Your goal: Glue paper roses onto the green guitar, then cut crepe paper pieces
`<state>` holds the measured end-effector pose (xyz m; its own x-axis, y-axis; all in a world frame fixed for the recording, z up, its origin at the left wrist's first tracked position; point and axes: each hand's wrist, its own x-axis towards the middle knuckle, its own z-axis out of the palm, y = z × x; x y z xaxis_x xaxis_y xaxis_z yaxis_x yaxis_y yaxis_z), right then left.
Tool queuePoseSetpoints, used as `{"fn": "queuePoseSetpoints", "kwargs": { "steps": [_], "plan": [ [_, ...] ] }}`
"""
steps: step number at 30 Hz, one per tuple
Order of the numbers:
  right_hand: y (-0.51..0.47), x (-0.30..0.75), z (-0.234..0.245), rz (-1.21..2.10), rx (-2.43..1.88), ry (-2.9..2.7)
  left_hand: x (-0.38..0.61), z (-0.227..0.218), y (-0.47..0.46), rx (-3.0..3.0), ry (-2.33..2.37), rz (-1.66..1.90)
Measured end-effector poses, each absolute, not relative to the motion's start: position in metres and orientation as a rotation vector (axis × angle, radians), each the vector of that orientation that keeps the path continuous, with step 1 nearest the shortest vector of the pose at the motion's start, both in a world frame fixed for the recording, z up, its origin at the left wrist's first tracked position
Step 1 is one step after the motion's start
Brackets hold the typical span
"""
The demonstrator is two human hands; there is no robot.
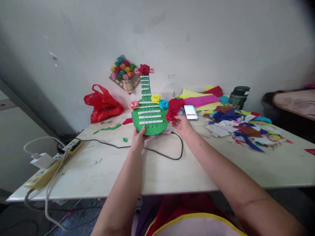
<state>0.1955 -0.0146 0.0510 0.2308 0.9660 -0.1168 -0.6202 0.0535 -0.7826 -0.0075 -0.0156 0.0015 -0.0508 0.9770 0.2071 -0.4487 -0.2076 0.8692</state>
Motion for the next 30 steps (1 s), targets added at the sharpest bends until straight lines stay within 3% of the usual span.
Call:
{"fn": "queuePoseSetpoints", "kwargs": {
  "steps": [18, 30],
  "plan": [
    [0.001, 0.175, 0.049, 0.992, -1.033, -0.637, -0.01, 0.0, -0.015, 0.953, 0.731, 1.566],
    [0.005, 0.178, 0.045, 1.134, -1.007, -0.556, -0.009, 0.002, -0.018, 0.967, 0.74, 1.553]
  ]
}}
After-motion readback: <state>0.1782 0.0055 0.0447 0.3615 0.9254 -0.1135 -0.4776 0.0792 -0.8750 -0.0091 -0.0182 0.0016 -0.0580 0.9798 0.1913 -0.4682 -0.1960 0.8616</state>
